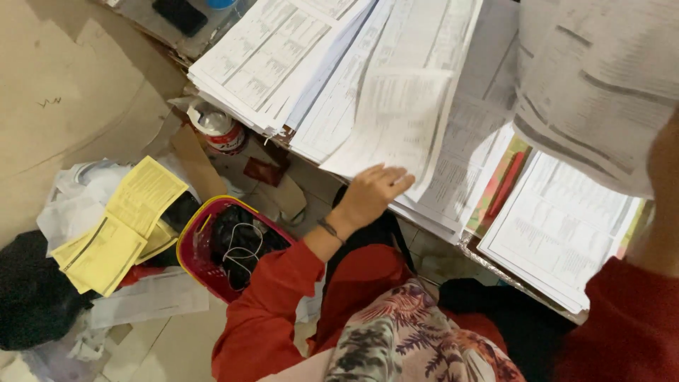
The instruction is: The person is flipping through and organizing several large stacks of printed documents on a table in a print shop.
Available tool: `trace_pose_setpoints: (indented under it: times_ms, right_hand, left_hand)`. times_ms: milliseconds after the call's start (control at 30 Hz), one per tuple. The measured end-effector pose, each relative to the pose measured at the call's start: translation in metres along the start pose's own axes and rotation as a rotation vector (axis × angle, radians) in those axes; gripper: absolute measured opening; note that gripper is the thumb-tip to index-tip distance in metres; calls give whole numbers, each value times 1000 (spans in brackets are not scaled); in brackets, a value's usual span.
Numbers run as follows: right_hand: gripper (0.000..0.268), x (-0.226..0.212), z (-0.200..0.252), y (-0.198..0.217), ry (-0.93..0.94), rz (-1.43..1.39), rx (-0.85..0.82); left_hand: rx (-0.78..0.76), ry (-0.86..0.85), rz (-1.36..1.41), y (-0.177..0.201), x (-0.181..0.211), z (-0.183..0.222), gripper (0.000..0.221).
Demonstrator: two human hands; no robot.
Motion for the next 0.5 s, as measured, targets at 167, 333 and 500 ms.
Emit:
trace_pose_setpoints:
  times_ms: [167, 333, 500]
  right_hand:
    - [30, 359, 25, 344, -86, -1688, 668]
    - [35, 280, 45, 461, 149, -1588, 791]
    - [40, 192, 80, 540, 292, -1699, 718]
  left_hand:
    - [-42, -3, 27, -33, 31, 54, 31]
    - [-8, 157, 63, -25, 42, 89, 19]
    - [738, 1314, 994, -41, -39, 202, 93]
Point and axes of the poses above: each hand's wrist, its own z-axis away from the middle knuckle, its own y-axis out of the back of the hand, x = y × z, the point moved 9 cm from there along -z, towards the middle knuckle, and after that the axes turned 6 degrees about -x, right-handed, at the moved point
